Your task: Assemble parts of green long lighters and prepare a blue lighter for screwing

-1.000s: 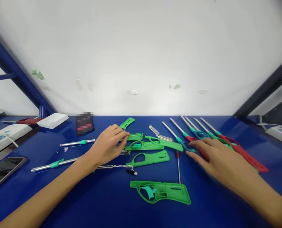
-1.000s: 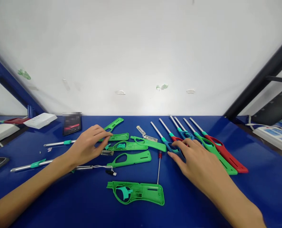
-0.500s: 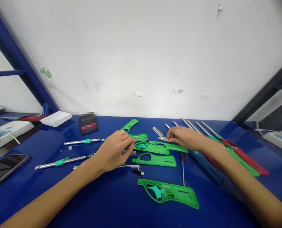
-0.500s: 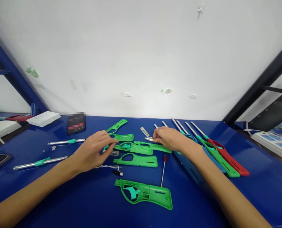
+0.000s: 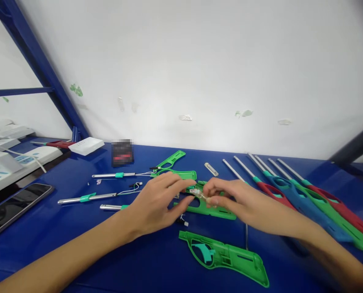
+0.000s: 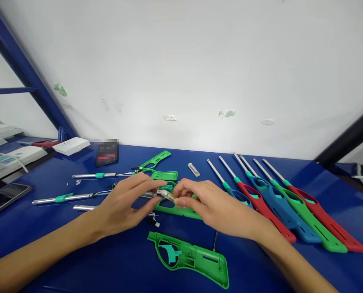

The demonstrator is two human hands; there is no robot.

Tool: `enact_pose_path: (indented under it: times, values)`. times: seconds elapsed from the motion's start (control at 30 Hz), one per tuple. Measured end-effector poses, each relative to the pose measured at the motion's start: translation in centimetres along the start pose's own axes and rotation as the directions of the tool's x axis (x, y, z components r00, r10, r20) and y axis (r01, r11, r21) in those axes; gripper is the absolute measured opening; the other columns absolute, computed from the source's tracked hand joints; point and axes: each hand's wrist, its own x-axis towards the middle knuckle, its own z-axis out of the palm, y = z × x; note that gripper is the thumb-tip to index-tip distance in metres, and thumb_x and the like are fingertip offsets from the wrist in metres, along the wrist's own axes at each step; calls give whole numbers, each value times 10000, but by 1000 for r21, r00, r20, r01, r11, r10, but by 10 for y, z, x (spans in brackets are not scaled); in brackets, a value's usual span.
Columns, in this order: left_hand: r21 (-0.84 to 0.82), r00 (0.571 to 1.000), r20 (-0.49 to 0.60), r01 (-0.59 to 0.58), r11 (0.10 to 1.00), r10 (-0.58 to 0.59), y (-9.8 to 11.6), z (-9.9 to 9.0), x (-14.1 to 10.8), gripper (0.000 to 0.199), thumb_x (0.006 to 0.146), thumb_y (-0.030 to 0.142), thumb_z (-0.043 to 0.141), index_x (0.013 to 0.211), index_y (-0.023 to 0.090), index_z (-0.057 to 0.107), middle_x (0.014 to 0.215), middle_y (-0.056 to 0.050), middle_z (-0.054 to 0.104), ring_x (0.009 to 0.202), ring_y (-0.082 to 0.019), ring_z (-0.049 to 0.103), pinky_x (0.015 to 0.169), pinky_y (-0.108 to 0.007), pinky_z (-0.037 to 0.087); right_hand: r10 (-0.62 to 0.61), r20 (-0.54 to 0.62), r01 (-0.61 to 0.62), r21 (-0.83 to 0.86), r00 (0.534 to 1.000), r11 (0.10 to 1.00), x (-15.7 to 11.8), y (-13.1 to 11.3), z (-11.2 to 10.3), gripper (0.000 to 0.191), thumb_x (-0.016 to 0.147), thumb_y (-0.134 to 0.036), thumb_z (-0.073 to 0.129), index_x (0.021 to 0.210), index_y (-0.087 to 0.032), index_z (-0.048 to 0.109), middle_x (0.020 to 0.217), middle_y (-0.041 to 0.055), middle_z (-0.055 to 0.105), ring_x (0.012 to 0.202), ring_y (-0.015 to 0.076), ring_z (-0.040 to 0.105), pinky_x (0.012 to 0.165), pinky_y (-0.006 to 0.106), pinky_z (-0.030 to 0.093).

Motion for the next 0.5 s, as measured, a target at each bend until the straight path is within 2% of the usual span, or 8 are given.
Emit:
enact_pose_path:
  times: [0.13, 0.27, 0.37, 0.5]
  values:
    - [6, 999, -8, -52, 999, 52, 3, 3, -2, 191, 1175, 230, 485, 1172, 155, 660, 906, -43, 751, 755, -173, 638, 679, -302, 553, 19, 28, -21, 74, 999, 997, 2, 2, 10, 221, 1141, -482, 544, 1145, -304, 675, 972, -24, 694, 826, 169, 604, 711, 303, 469]
    - [24, 997, 22, -68, 997, 68, 2, 3, -4, 231, 1162, 138, 431, 1129, 135, 660, 861, -49, 733, 711, -181, 585, 637, -315, 522, 60, -41, -57, 71, 997, 996, 3, -7, 19, 311, 1114, -579, 575, 1280, -324, 642, 833, -52, 677, 725, 166, 606, 633, 287, 462]
    - [52, 995, 75, -74, 996, 70, 4, 1, -5, 264, 1127, 78, 416, 1091, 110, 676, 842, -56, 704, 710, -192, 577, 649, -331, 526, 36, -122, -45, -70, 992, 997, 5, -13, 27, 270, 1148, -511, 523, 1133, -296, 685, 709, -70, 636, 590, 147, 527, 550, 282, 384]
    - [127, 989, 133, -88, 988, 71, 7, -1, -4, 298, 1111, 105, 448, 944, 126, 694, 783, -47, 657, 681, -209, 553, 665, -365, 520, -30, -161, -5, -211, 987, 977, 8, -13, 38, 286, 1168, -404, 476, 1003, -264, 663, 705, -61, 645, 570, 146, 502, 555, 305, 323]
